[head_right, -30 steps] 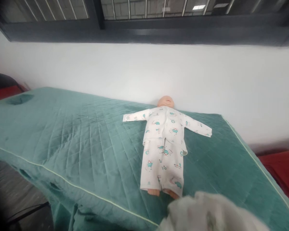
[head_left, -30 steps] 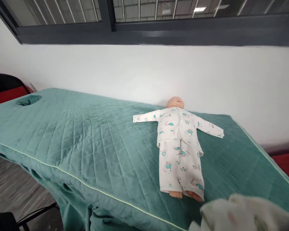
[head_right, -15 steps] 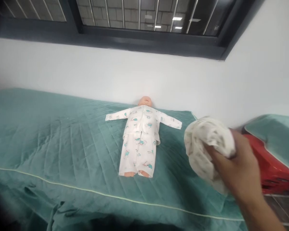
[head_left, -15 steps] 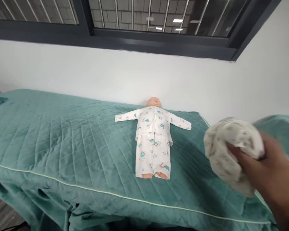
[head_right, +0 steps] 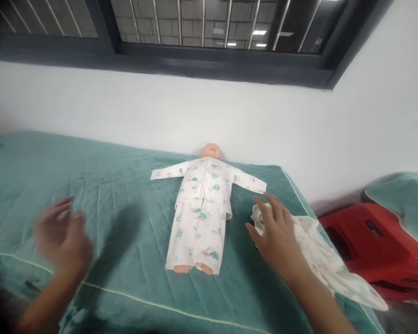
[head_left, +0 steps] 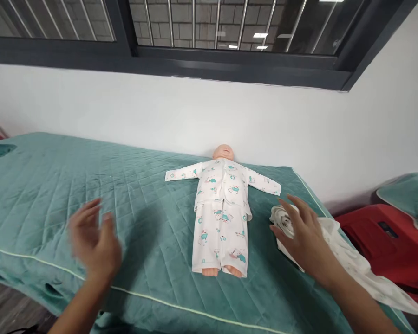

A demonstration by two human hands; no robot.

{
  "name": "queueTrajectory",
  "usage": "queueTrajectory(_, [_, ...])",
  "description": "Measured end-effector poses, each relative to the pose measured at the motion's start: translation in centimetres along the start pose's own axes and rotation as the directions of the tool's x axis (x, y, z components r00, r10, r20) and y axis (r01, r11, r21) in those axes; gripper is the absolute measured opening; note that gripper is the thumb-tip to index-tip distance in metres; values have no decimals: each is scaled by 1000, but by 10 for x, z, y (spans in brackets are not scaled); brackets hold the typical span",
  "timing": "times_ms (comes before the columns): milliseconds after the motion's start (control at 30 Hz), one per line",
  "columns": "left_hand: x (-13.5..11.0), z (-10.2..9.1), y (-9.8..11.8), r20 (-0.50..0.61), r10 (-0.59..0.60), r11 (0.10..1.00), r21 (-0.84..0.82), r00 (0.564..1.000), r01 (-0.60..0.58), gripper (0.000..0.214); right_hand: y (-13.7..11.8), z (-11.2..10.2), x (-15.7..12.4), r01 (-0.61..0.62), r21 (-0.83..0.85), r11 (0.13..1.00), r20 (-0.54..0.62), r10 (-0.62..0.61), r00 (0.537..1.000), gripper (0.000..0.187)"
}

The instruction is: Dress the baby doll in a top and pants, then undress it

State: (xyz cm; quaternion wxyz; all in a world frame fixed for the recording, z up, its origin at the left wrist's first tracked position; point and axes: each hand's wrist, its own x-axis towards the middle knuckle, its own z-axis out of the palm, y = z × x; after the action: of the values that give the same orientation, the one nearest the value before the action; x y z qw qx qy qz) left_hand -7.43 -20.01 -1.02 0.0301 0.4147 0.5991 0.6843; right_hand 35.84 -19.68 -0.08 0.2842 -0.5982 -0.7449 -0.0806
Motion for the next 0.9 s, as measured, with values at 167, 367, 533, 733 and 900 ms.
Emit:
queueTrajectory(167, [0,144,17,497,43,992,-123,867,21,25,-49,58,89,-138,442,886,40,135,990,53])
queueTrajectory(367, [24,273,43,736,95,995,-58,670,-77,31,-52,123,176,-272,588,762,82,278,957,56])
queueTrajectory(533, [17,301,28,774,183,977,-74,606,-201,35,-49,135,179,-228,593,772,115,199,973,54])
queueTrajectory(733, [10,302,20,771,169,981,-69,613,-184,37,-47,137,181,-183,528,829,118,142,983,49])
queueTrajectory(900, [11,302,18,783,153,985,-71,603,-157,37,-47,138,182,-202,528,825,114,167,979,47])
